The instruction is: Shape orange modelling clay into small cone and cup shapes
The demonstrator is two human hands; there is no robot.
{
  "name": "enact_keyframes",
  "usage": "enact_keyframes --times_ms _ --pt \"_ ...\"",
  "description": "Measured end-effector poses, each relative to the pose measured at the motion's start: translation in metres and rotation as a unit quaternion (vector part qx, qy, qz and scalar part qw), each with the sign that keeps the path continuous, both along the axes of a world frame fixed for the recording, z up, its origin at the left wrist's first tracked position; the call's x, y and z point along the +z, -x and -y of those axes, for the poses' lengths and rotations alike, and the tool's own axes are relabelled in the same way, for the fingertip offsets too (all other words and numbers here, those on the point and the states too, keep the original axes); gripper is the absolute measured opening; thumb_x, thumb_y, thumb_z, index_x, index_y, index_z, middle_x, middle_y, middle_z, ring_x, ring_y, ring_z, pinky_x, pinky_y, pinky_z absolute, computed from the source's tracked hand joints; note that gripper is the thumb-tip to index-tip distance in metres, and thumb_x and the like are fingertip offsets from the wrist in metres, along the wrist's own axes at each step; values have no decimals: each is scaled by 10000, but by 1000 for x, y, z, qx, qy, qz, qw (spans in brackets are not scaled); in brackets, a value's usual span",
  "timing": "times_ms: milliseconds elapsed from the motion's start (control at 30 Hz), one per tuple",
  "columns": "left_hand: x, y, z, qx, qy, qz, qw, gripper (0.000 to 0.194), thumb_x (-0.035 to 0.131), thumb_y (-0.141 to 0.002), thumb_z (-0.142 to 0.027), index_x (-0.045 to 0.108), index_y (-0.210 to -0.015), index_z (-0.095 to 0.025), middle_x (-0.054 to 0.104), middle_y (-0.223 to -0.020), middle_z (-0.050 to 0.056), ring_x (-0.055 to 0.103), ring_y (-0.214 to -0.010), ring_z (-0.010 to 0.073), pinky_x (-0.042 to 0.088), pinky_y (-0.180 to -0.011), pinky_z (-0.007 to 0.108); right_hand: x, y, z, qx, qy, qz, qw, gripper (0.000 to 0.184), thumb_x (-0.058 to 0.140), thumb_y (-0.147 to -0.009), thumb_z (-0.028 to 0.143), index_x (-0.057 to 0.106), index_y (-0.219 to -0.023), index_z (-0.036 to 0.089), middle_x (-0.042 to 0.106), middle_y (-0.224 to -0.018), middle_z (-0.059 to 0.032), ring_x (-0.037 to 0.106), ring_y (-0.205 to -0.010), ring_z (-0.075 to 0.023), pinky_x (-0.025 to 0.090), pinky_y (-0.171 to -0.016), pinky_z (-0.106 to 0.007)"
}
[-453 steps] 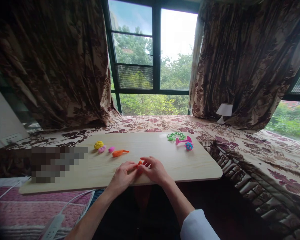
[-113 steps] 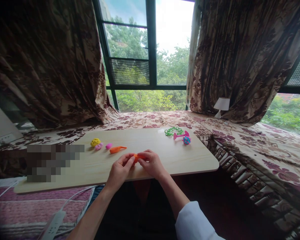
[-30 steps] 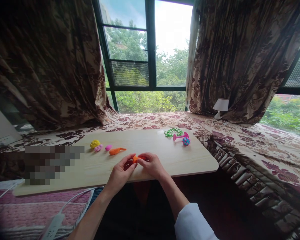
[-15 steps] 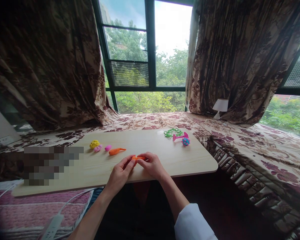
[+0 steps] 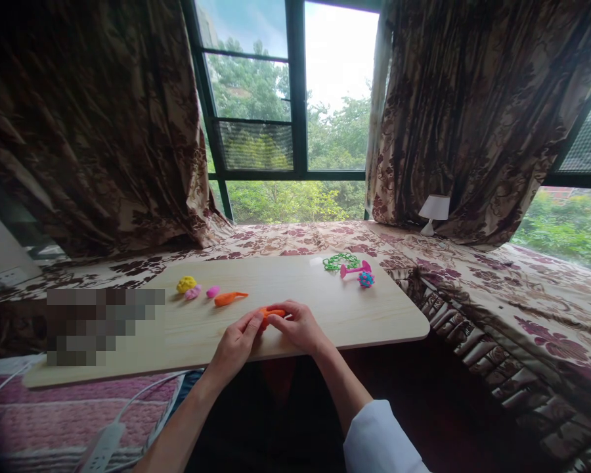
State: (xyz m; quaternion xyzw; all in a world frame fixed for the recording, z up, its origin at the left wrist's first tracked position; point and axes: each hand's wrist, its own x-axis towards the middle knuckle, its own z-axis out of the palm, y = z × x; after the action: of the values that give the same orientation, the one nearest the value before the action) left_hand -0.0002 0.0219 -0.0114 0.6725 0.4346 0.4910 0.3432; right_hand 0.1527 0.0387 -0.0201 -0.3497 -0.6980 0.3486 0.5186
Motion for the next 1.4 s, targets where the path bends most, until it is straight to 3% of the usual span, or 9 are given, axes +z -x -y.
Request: enact_keyframes --times_ms 167,333,533,700,800,900,1000,1167,1400 --pt "-1 -1 -1 -2 1 17 1000 391 482 -762 -406 588 -1061 -178 616 -1092 46 529 -1037 205 363 -925 315 0 -1 0 -9 -12 4 1000 232 558 -772 330 658 -935 198 620 -880 -36 574 -792 -152 459 -714 -263" --pt "-3 1 -1 1 29 24 999 422 441 -778 -438 583 -1068 -165 668 -847 37 600 -813 192 454 -757 298 -1 0 0 11 3 -22 1000 300 587 -749 331 620 -1021 206 594 -898 -29 568 -794 -144 463 -667 -240" --pt "-7 1 -4 -22 39 51 998 423 454 -776 -429 557 -1097 -174 644 -965 49 599 -842 184 453 -778 302 0 -1 0 -9 -9 -24 1000 234 580 -757 326 660 -928 188 610 -842 -25 564 -764 -141 439 -702 -255" --pt "-8 0 -6 -5 36 46 998 420 450 -767 -451 588 -1048 -170 655 -904 46 604 -790 184 461 -748 301 5 -1 3 -23 11 -19 1000 279 523 -794 368 653 -972 198 633 -864 -29 560 -779 -149 437 -709 -268" --pt "-7 1 -4 -3 21 27 999 404 432 -773 -455 614 -995 -171 657 -859 42 595 -766 182 458 -731 294 6 -1 4 -16 0 -14 1000 267 497 -812 368 681 -900 195 633 -812 -27 556 -759 -145 432 -706 -262" --pt "-5 1 -3 9 12 12 1000 396 414 -783 -451 626 -959 -168 653 -829 42 584 -757 183 453 -717 291 5 -1 2 -12 24 -31 999 312 457 -831 389 662 -950 186 625 -752 -21 548 -690 -133 441 -655 -259" --pt "-3 1 -2 24 23 16 999 407 420 -776 -457 621 -976 -166 657 -837 43 587 -753 186 451 -709 292 2 -1 0 -21 35 -38 998 321 519 -791 394 628 -1013 189 627 -803 -23 553 -707 -135 447 -659 -261" --pt "-4 0 -2 41 35 32 998 440 444 -761 -469 579 -1061 -176 660 -874 43 600 -738 172 453 -703 289 1 -2 1 -19 -9 -20 1000 243 550 -777 346 661 -930 193 601 -844 -28 558 -779 -141 439 -689 -247" --pt "-2 1 0 11 45 36 998 462 401 -791 -453 549 -1106 -149 648 -760 41 591 -740 174 447 -728 298 -1 0 0 13 13 -29 999 266 587 -744 331 640 -975 212 583 -892 -26 565 -787 -144 460 -672 -246"
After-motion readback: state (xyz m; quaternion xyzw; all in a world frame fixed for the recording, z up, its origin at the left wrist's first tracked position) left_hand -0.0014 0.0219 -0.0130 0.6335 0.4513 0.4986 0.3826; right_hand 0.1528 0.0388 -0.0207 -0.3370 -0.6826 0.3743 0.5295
